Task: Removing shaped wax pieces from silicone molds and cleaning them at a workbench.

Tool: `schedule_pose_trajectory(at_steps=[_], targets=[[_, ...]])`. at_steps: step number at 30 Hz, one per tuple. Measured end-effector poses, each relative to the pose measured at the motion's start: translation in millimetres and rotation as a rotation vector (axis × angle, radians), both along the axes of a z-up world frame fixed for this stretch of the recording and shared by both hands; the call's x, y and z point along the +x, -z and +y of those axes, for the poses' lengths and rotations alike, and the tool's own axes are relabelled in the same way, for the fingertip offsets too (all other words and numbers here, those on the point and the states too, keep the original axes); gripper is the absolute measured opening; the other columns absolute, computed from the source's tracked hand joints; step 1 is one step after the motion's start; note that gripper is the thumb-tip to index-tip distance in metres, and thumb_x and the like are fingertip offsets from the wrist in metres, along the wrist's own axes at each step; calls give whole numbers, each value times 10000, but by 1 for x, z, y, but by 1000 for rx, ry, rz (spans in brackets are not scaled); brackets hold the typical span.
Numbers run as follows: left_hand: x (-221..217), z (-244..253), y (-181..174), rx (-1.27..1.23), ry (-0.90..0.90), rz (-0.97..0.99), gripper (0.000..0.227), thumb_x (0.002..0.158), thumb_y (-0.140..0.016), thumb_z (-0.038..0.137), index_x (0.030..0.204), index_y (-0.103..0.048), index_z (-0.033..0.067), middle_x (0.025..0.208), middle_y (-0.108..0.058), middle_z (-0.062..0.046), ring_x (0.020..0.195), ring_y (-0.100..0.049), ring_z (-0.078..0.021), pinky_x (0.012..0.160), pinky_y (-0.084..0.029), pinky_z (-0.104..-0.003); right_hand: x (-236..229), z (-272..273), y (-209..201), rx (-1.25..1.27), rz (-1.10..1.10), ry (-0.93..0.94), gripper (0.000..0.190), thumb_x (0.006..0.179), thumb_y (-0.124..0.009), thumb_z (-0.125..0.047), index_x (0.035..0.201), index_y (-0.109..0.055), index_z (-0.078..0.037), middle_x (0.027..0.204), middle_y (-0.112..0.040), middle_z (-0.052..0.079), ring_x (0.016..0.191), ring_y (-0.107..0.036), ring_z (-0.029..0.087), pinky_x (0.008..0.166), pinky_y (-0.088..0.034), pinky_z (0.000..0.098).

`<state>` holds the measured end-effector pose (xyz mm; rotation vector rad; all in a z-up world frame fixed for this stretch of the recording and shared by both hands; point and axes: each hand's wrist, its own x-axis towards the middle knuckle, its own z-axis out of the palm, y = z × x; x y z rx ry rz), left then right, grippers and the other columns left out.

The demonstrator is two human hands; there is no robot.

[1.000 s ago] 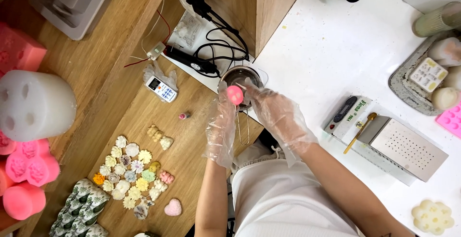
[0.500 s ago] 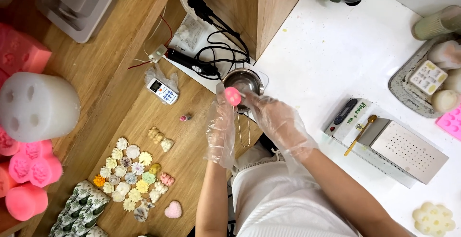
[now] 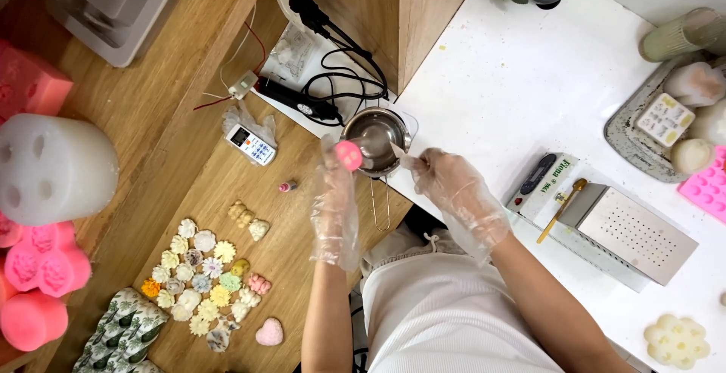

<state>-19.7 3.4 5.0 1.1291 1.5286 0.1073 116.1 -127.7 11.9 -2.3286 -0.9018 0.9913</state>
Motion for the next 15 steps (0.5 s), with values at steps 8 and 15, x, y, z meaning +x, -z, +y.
schedule_pose_trajectory(at_steps=[8,15], targets=[[-77,-29,0,133,73,-206,943,849,-239,813,1523,-435,184,1309,-669,-150,1255,-574,-294,1045,-426,-470,-8,-13,13,-69,-34,-38,457,1034,-500,-387,917,-699,7,666,-669,232,654,-703,377,700,-553,459],[-80,-64,15,105,258,-179,718,973,-343,634,1533,-475,204,1370,-602,-120,1234,-573,-251,1021,-476,-404,-25,-16,48,53,-63,13,426,1012,-544,-402,992,-710,-10,805,-691,270,817,-675,472,730,-539,524]])
